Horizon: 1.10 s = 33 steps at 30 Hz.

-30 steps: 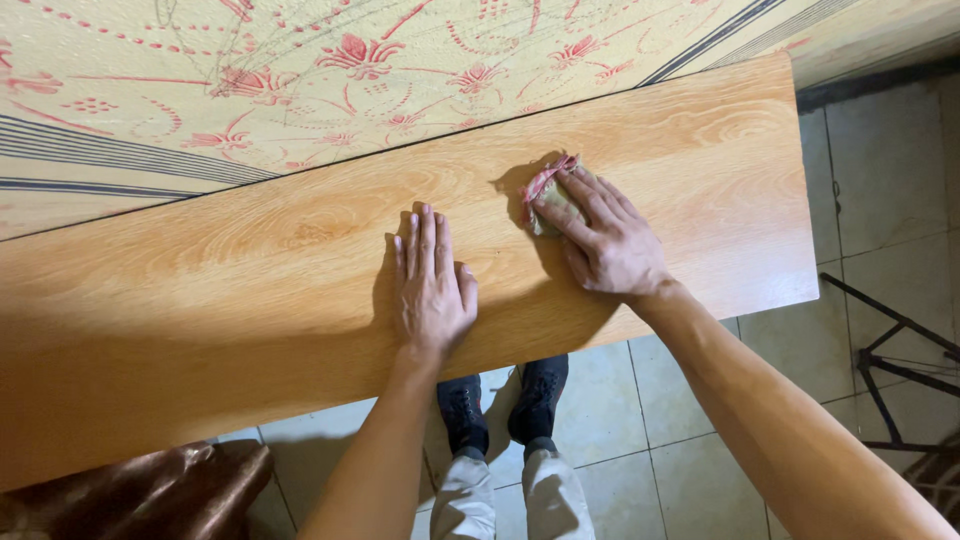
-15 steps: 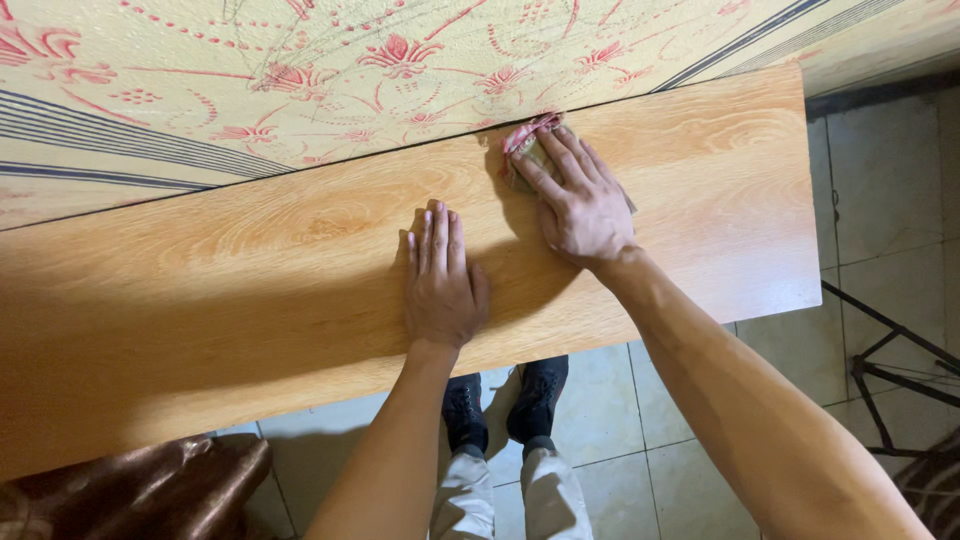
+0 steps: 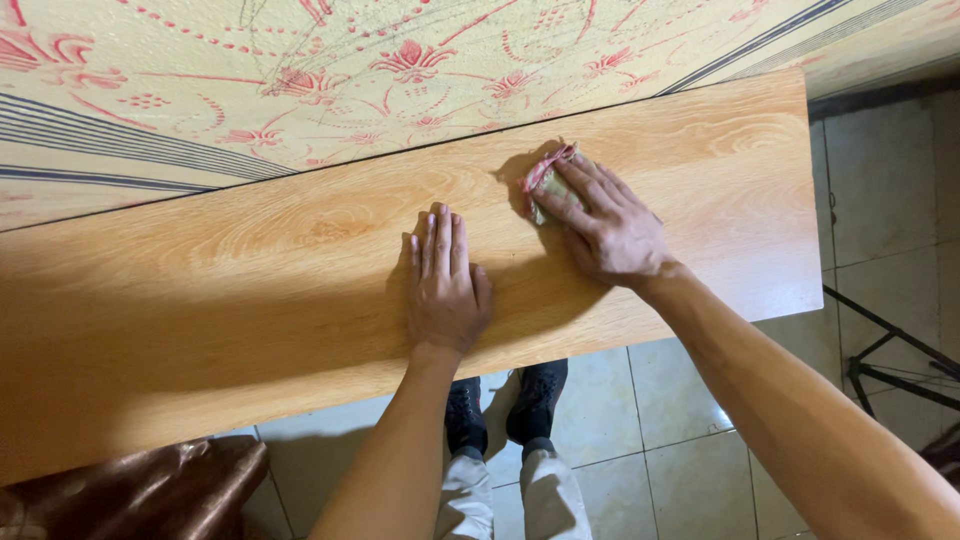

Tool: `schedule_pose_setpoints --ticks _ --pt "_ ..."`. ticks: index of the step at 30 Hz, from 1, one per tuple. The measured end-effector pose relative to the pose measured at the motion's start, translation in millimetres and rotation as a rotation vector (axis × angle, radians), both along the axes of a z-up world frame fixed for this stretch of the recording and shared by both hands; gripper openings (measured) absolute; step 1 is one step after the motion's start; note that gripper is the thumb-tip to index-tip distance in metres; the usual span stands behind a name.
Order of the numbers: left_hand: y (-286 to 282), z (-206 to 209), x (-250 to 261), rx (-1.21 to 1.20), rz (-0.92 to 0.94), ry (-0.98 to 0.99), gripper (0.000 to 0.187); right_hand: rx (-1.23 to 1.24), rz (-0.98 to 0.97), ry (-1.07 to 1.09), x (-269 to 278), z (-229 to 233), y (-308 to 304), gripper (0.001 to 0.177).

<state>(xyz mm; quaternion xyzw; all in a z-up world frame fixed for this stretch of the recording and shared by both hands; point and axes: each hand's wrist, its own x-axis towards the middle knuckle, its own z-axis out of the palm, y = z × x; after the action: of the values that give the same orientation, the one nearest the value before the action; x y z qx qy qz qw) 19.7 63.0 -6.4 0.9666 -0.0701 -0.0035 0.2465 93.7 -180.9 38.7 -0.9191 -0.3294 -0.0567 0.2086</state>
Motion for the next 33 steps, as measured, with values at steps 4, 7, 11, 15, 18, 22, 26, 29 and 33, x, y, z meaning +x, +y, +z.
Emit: schedule_pose_setpoints --ticks 4,7,11,15,18,22,26,29,33 --pt "0.9 -1.0 -2.3 0.010 -0.021 -0.004 0.072 -0.072 -0.069 -0.012 18.2 -13.2 9.4 0.052" --pt "0.8 -0.1 -0.7 0.022 -0.024 0.003 0.071 -0.083 -0.097 -0.030 22.3 -19.9 26.4 0.054" --pt "-0.1 1.0 0.9 0.062 -0.018 -0.020 0.070 -0.022 -0.078 -0.025 5.6 -16.8 43.6 0.052" --pt "-1.0 3.8 -0.3 -0.017 -0.007 -0.002 0.072 0.002 -0.021 -0.003 -21.0 -7.1 44.1 0.050" --pt "-0.1 2.7 1.3 -0.021 -0.011 0.013 0.072 0.021 0.052 -0.025 -31.0 -3.3 29.7 0.049" --pt "-0.1 0.6 1.1 -0.014 -0.013 -0.001 0.073 -0.021 0.075 -0.026 -19.2 -3.6 3.0 0.050" --pt "1.2 0.8 -0.9 -0.001 -0.017 0.002 0.070 -0.064 -0.004 -0.024 6.5 -7.8 -1.0 0.052" --pt "0.5 2.3 -0.2 0.012 -0.025 0.050 0.073 -0.061 -0.065 -0.025 10.9 -9.3 12.6 0.053" --pt "0.8 2.4 -1.4 0.001 -0.010 -0.014 0.070 -0.024 -0.068 -0.030 -2.6 -12.6 36.8 0.055"
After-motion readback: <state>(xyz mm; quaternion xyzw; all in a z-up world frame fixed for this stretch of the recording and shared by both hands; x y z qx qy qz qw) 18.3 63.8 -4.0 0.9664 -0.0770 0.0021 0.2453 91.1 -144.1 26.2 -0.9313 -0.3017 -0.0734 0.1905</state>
